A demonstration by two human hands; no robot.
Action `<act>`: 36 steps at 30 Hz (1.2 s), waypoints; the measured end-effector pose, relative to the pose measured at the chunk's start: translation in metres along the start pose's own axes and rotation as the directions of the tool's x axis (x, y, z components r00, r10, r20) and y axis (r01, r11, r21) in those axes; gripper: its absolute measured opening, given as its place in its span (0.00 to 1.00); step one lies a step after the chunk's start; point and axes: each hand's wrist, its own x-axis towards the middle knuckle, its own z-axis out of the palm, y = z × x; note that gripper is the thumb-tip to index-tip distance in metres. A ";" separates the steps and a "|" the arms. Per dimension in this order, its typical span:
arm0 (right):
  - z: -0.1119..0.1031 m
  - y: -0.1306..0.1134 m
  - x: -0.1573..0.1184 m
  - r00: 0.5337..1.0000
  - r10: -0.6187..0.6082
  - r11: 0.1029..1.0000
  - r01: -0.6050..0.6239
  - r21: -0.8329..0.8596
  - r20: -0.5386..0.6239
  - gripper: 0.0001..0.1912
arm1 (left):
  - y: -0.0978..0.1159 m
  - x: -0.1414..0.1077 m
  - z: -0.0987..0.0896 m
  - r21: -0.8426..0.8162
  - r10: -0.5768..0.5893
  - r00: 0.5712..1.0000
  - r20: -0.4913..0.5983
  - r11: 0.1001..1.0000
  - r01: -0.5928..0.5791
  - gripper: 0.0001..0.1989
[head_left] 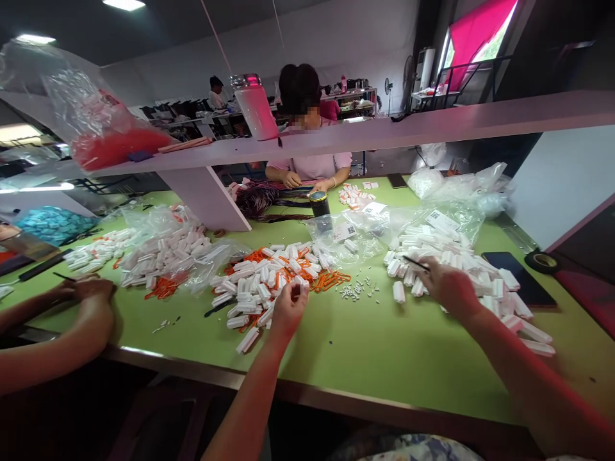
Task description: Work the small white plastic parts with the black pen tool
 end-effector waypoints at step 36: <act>0.042 -0.099 -0.055 0.884 -0.234 0.062 -0.403 0.913 0.405 0.35 | 0.047 -0.084 0.056 0.027 0.165 0.933 0.318 0.983 -0.183 0.12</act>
